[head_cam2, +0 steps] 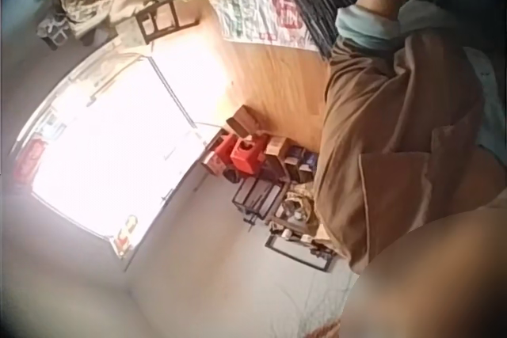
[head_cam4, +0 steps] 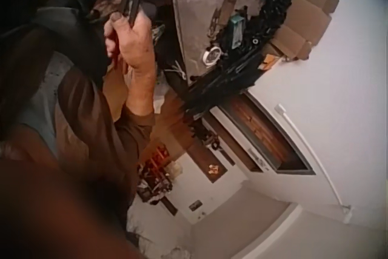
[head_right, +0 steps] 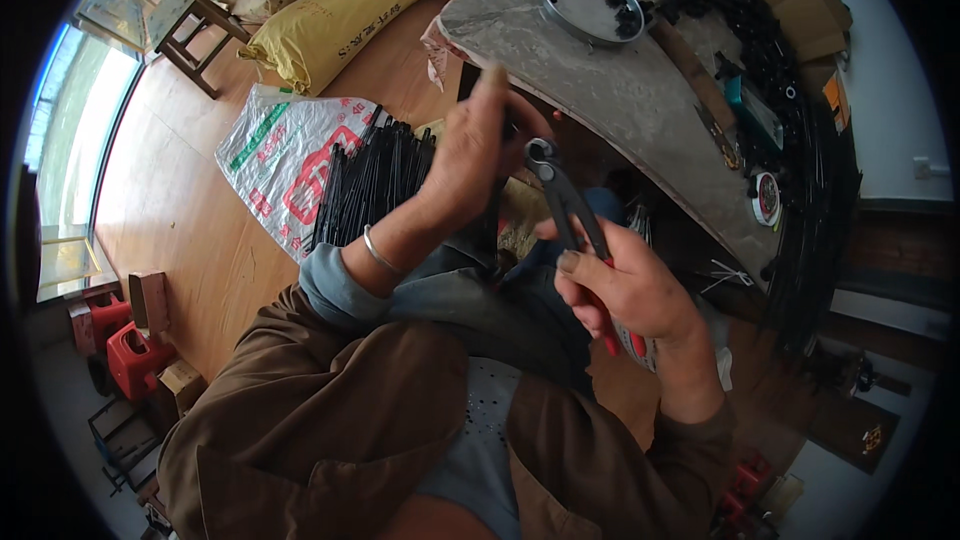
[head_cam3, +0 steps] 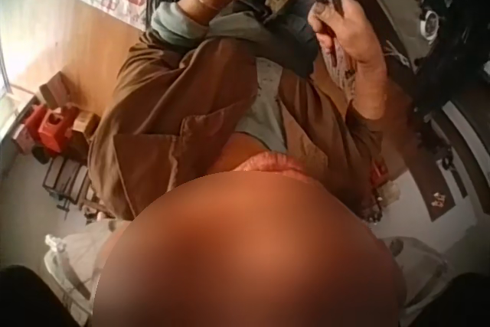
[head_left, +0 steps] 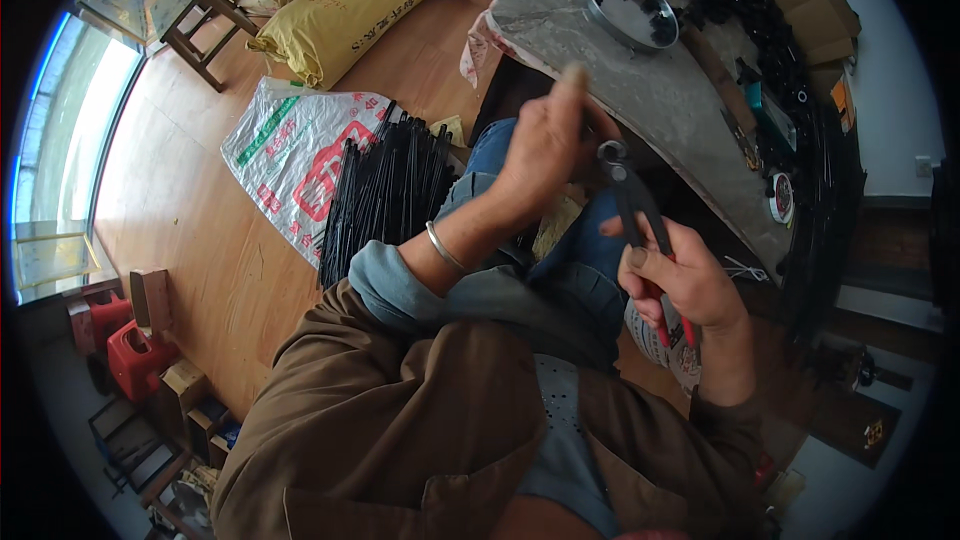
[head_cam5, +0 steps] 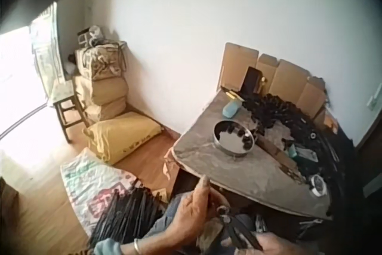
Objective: Manually assembling and trimming metal umbrella ribs and plastic components using pliers at a workbench.
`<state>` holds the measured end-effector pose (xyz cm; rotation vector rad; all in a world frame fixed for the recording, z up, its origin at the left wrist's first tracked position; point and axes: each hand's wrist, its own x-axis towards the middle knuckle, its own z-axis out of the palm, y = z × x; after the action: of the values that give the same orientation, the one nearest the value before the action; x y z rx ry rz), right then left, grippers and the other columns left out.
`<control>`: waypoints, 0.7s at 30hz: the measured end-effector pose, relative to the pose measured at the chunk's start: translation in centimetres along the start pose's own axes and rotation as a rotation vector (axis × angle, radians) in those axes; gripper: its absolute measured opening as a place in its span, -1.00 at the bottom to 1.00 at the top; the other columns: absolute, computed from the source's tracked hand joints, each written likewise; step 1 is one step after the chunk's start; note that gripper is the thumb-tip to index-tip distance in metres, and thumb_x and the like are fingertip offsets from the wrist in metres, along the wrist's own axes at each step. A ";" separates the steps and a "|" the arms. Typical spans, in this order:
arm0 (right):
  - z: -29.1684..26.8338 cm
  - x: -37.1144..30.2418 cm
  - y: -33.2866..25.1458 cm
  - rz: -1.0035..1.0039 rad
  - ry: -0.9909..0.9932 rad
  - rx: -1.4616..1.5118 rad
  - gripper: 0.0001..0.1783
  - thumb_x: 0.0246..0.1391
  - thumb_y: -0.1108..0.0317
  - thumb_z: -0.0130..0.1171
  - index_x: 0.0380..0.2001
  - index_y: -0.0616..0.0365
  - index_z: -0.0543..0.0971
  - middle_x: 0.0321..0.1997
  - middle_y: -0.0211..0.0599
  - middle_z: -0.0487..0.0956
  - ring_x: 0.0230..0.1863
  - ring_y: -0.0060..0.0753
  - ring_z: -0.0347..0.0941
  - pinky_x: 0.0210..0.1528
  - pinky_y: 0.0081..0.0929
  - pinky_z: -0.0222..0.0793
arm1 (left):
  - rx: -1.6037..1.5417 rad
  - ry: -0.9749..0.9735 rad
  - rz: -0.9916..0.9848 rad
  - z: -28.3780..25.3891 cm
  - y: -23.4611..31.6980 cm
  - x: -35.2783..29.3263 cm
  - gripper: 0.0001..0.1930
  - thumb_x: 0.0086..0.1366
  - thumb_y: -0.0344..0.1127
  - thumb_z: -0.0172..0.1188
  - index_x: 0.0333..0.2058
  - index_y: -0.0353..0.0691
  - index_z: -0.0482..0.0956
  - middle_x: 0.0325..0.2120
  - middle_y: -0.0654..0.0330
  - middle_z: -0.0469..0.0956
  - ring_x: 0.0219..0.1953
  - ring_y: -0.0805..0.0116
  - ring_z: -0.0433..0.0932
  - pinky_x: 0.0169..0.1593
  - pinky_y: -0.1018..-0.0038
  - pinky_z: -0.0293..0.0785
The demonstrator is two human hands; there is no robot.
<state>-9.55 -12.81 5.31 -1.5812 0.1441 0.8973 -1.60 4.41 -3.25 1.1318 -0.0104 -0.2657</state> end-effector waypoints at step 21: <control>-0.1 -0.8 1.8 -0.063 -0.074 0.216 -0.56 0.31 0.20 -0.08 0.06 0.36 0.28 -0.43 -0.26 0.49 -0.54 -0.47 0.48 -0.45 -0.49 0.52 | 0.108 -0.055 0.043 2.4 -0.7 -0.9 -0.27 0.39 0.26 -0.31 -0.58 -0.28 0.54 -0.73 0.33 0.35 -0.68 0.61 0.23 -0.58 0.63 0.11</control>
<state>-11.08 -13.63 4.40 -1.3438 0.1339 0.8604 -2.97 2.19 -2.71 1.2299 -0.0987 -0.2608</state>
